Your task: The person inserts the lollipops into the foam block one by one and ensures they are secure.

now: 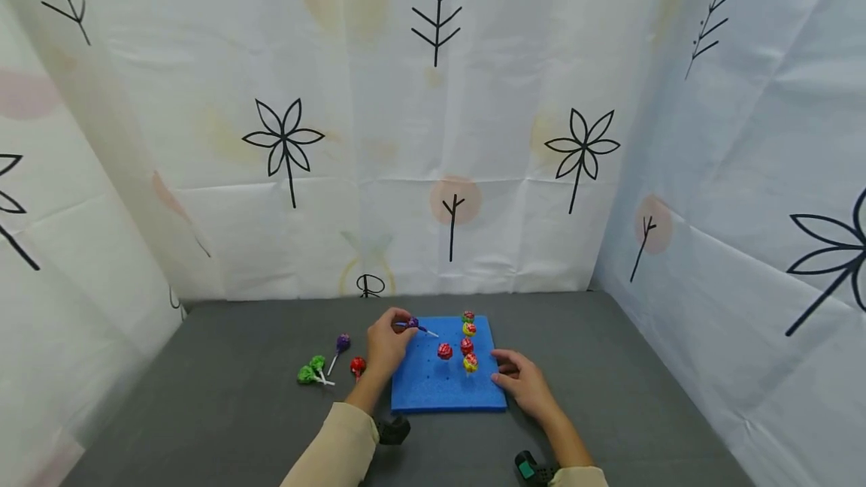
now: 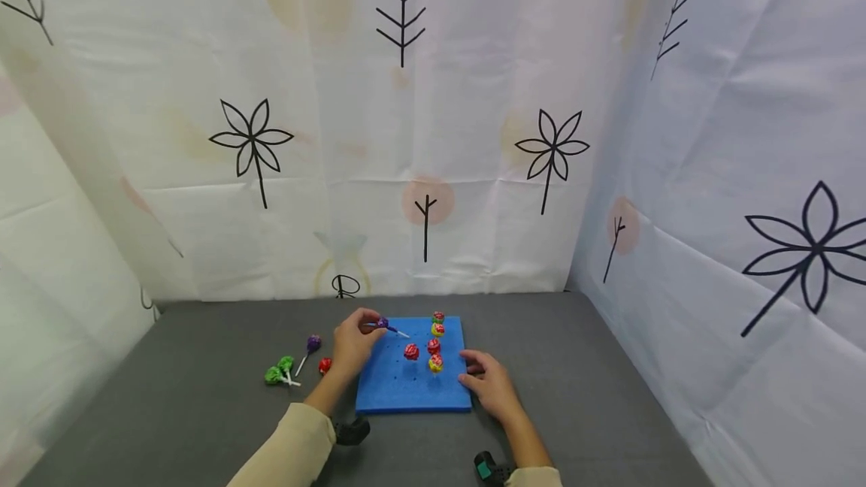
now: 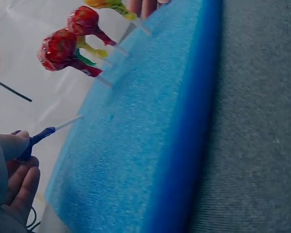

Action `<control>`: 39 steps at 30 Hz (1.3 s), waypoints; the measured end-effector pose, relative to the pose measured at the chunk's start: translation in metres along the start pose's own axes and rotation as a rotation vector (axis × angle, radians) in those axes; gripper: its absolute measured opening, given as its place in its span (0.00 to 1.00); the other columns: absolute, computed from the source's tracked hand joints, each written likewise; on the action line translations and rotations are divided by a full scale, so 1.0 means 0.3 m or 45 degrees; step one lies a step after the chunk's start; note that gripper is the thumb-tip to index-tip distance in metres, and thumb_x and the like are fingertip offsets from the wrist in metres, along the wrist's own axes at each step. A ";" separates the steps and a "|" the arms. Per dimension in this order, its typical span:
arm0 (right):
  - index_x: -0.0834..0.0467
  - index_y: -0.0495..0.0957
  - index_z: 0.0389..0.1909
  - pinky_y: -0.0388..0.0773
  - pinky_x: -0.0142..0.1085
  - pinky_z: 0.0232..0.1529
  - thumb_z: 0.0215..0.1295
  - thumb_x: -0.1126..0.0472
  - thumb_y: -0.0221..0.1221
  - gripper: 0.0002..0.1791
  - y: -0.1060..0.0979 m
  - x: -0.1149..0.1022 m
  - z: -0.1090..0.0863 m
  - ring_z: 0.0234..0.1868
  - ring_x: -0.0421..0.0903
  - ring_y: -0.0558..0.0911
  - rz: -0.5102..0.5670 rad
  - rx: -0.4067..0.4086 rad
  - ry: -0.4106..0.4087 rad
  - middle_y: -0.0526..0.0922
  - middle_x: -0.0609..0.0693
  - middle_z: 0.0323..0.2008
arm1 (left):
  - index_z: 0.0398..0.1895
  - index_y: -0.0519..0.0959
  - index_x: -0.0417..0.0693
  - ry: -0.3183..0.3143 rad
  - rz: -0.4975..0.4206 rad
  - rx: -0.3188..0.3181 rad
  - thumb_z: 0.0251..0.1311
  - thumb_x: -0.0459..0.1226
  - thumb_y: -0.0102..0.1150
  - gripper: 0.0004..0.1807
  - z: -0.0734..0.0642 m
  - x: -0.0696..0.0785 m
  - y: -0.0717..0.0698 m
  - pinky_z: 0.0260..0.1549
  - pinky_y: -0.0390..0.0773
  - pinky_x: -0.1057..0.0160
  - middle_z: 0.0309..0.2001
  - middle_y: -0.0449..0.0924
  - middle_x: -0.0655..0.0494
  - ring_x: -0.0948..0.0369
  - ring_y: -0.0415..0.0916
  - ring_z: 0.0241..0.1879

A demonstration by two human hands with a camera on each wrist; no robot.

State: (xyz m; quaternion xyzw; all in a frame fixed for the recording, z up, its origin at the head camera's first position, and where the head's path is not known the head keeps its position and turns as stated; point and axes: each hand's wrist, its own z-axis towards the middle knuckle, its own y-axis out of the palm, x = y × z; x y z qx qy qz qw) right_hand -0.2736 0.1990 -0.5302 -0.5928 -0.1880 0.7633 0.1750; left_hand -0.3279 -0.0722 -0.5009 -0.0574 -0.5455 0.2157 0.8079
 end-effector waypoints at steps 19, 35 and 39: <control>0.60 0.79 0.53 0.77 0.40 0.45 0.60 0.68 0.65 0.19 -0.008 0.002 0.004 0.45 0.50 0.80 -0.001 -0.011 -0.019 0.80 0.54 0.50 | 0.40 0.81 0.49 0.041 0.061 0.082 0.56 0.33 0.69 0.10 -0.022 0.002 0.064 0.36 0.81 0.59 0.38 0.83 0.53 0.60 0.81 0.35; 0.60 0.79 0.53 0.77 0.39 0.45 0.60 0.68 0.65 0.19 -0.003 0.004 0.001 0.45 0.50 0.79 -0.017 -0.009 -0.034 0.80 0.55 0.50 | 0.40 0.82 0.46 0.215 0.194 0.002 0.55 0.30 0.69 0.11 0.000 0.047 0.073 0.36 0.80 0.57 0.38 0.82 0.52 0.58 0.81 0.36; 0.60 0.79 0.53 0.77 0.39 0.45 0.60 0.68 0.65 0.19 -0.002 -0.001 -0.001 0.45 0.50 0.80 -0.026 -0.008 -0.027 0.80 0.54 0.50 | 0.41 0.82 0.45 0.265 0.208 -0.011 0.54 0.29 0.69 0.11 0.005 0.054 0.076 0.37 0.80 0.56 0.39 0.81 0.51 0.57 0.81 0.37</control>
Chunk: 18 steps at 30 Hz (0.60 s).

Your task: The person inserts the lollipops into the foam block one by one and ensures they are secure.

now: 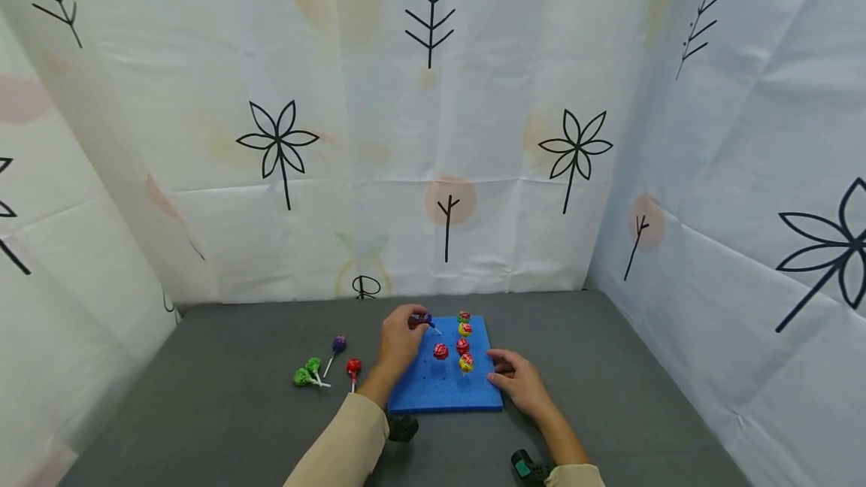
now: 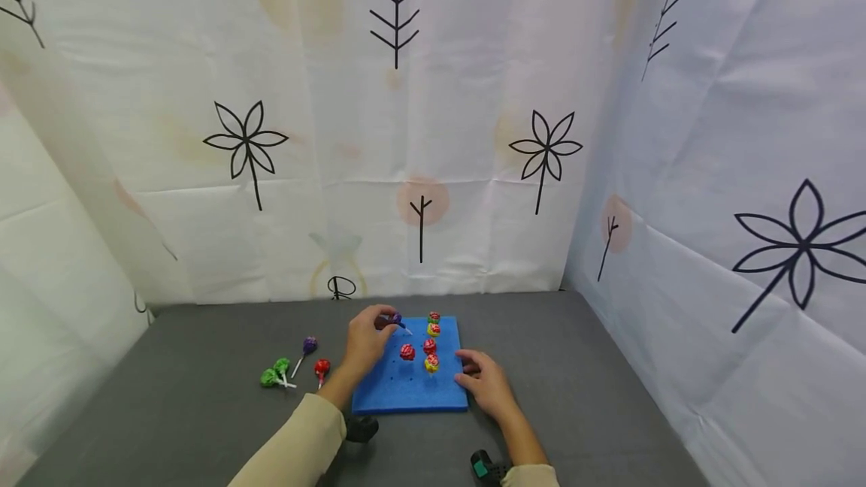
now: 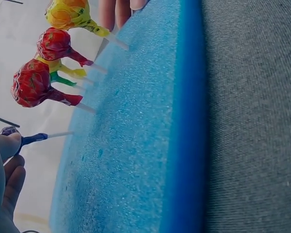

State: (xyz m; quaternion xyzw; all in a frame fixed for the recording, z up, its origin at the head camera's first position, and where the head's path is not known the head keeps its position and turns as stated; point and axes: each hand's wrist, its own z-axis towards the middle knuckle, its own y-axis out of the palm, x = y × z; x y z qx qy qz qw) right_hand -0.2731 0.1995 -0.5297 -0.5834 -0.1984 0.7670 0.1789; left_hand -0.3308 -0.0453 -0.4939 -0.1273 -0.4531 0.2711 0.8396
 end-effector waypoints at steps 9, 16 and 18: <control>0.60 0.79 0.54 0.77 0.41 0.46 0.60 0.68 0.65 0.19 0.001 -0.006 -0.001 0.46 0.50 0.80 -0.002 -0.002 0.013 0.80 0.54 0.50 | 0.40 0.82 0.44 0.100 0.072 -0.012 0.53 0.27 0.70 0.12 0.016 0.000 0.001 0.35 0.80 0.57 0.38 0.81 0.51 0.57 0.81 0.36; 0.60 0.79 0.53 0.77 0.40 0.45 0.60 0.69 0.65 0.19 0.002 -0.006 -0.002 0.45 0.50 0.79 0.001 -0.001 0.007 0.80 0.55 0.49 | 0.42 0.82 0.45 0.153 0.117 -0.122 0.54 0.28 0.69 0.13 0.026 0.004 -0.004 0.39 0.79 0.57 0.40 0.81 0.53 0.57 0.80 0.39; 0.60 0.79 0.53 0.77 0.40 0.45 0.60 0.69 0.65 0.19 0.002 -0.005 -0.002 0.45 0.50 0.79 0.001 -0.001 0.007 0.80 0.55 0.49 | 0.45 0.82 0.46 0.150 0.137 -0.177 0.55 0.28 0.68 0.15 0.027 0.005 -0.005 0.40 0.78 0.56 0.43 0.81 0.53 0.57 0.79 0.41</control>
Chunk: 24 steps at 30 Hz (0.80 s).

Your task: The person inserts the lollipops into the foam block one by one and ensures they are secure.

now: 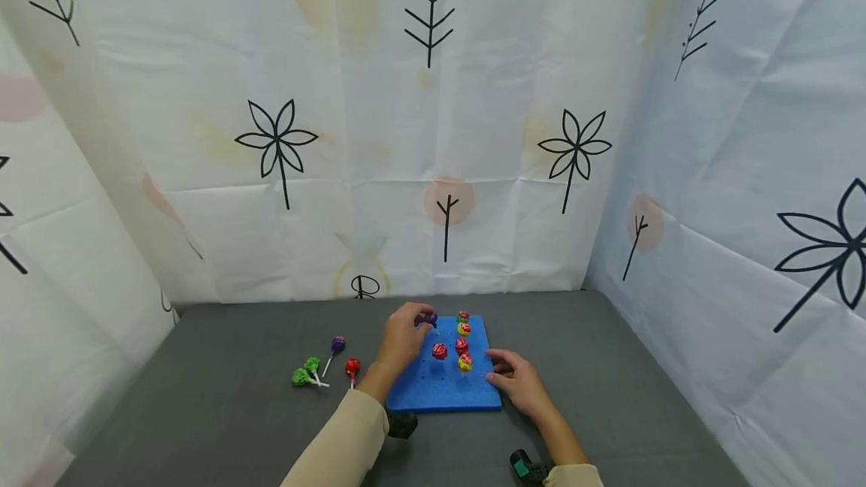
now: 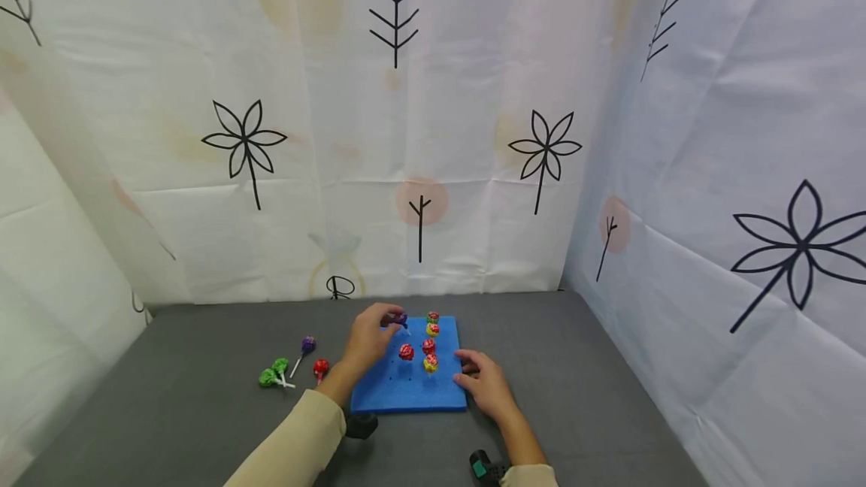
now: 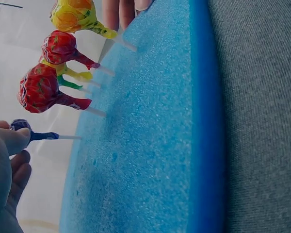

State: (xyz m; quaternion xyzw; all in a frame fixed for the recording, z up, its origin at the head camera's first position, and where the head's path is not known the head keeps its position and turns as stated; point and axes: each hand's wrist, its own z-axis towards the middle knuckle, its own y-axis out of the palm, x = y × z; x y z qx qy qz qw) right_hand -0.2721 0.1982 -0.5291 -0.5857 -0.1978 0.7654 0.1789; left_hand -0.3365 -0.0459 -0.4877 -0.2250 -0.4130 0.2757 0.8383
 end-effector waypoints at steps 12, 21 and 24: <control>0.60 0.79 0.53 0.77 0.40 0.45 0.60 0.69 0.65 0.19 0.000 0.002 0.002 0.45 0.50 0.79 0.002 0.003 0.002 0.80 0.54 0.49 | 0.59 0.78 0.53 -0.101 0.005 -0.241 0.58 0.30 0.66 0.24 -0.002 0.013 -0.006 0.51 0.73 0.44 0.58 0.74 0.51 0.47 0.68 0.59; 0.61 0.79 0.53 0.77 0.39 0.44 0.60 0.69 0.65 0.19 -0.001 0.001 0.000 0.45 0.50 0.79 0.016 -0.003 -0.011 0.80 0.55 0.49 | 0.63 0.75 0.53 -0.090 0.015 -0.315 0.57 0.29 0.66 0.29 -0.007 0.005 0.007 0.51 0.72 0.42 0.60 0.71 0.48 0.43 0.66 0.61; 0.61 0.79 0.53 0.77 0.38 0.43 0.60 0.69 0.65 0.19 0.000 0.002 -0.001 0.45 0.50 0.79 0.017 -0.002 -0.017 0.80 0.55 0.49 | 0.64 0.74 0.52 -0.090 0.003 -0.325 0.57 0.29 0.66 0.30 -0.009 0.004 0.009 0.52 0.71 0.42 0.61 0.71 0.48 0.43 0.66 0.61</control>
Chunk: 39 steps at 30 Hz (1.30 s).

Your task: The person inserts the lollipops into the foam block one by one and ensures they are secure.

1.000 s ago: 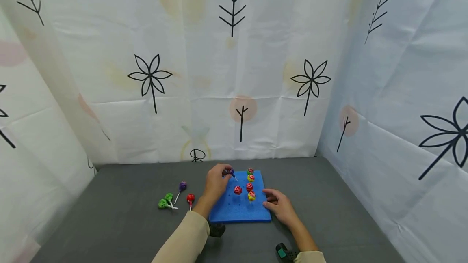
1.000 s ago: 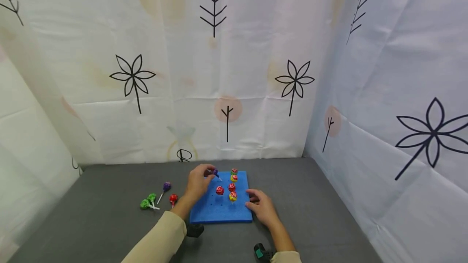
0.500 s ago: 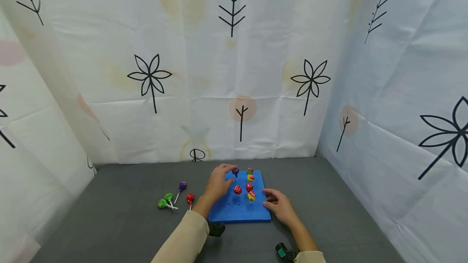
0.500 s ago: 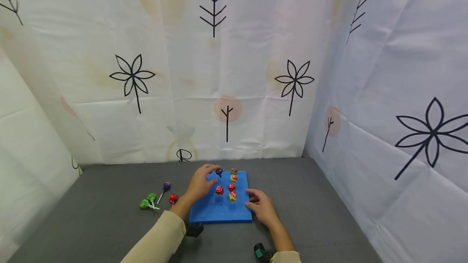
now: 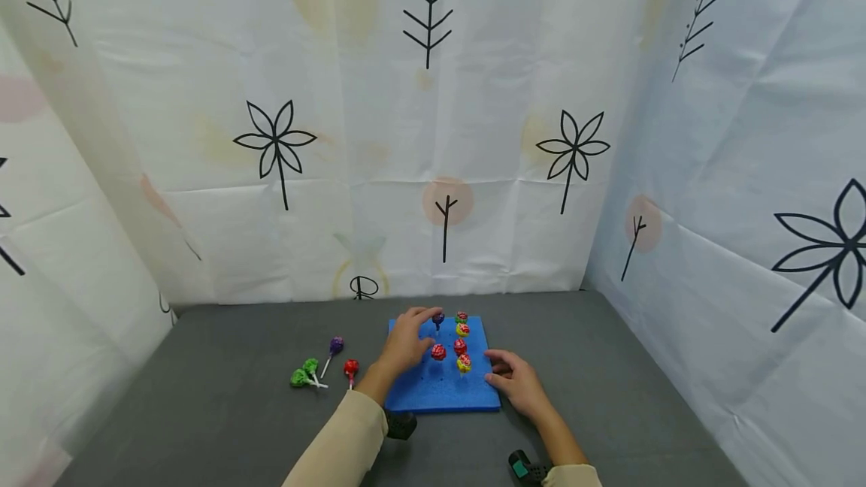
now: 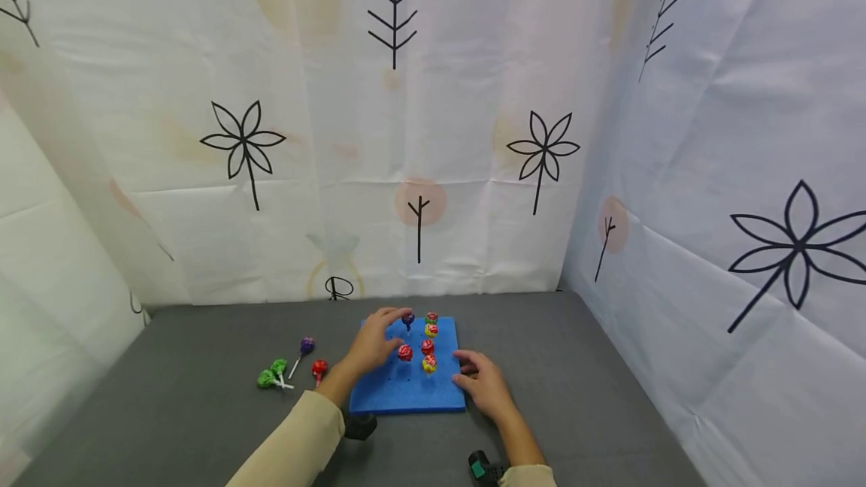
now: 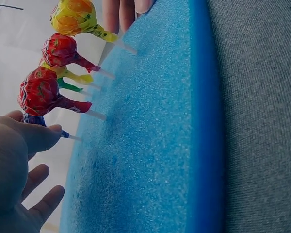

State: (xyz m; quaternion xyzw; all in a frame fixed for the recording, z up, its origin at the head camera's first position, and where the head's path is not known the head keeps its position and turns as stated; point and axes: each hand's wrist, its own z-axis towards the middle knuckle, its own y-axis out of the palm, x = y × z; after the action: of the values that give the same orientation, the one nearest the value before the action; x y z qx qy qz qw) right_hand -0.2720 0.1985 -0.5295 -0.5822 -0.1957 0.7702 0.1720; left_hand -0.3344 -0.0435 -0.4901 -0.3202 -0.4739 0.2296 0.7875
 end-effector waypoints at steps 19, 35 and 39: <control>0.61 0.78 0.53 0.77 0.37 0.44 0.60 0.69 0.65 0.19 -0.003 0.003 0.000 0.45 0.50 0.79 0.012 -0.007 -0.016 0.80 0.55 0.49 | 0.56 0.79 0.51 -0.003 -0.206 0.099 0.59 0.27 0.63 0.22 -0.010 -0.017 -0.023 0.46 0.76 0.47 0.61 0.70 0.48 0.48 0.74 0.53; 0.61 0.78 0.54 0.76 0.38 0.44 0.60 0.68 0.65 0.19 0.002 0.008 0.000 0.45 0.50 0.79 0.008 -0.008 -0.011 0.80 0.55 0.49 | 0.41 0.84 0.47 0.004 -0.164 0.392 0.55 0.27 0.67 0.11 -0.051 -0.083 -0.057 0.35 0.75 0.55 0.45 0.79 0.54 0.55 0.76 0.42; 0.61 0.78 0.54 0.76 0.38 0.44 0.60 0.68 0.65 0.19 0.001 0.007 0.000 0.45 0.50 0.79 0.009 -0.003 -0.009 0.80 0.55 0.49 | 0.39 0.84 0.47 0.002 -0.129 0.430 0.55 0.28 0.67 0.10 -0.065 -0.098 -0.066 0.35 0.74 0.56 0.43 0.79 0.56 0.57 0.75 0.41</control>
State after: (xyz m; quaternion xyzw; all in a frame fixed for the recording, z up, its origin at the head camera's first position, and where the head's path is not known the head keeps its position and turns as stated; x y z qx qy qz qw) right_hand -0.2725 0.1994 -0.5315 -0.5804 -0.1950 0.7726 0.1679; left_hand -0.3289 -0.0823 -0.5002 -0.1592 -0.4436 0.2658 0.8410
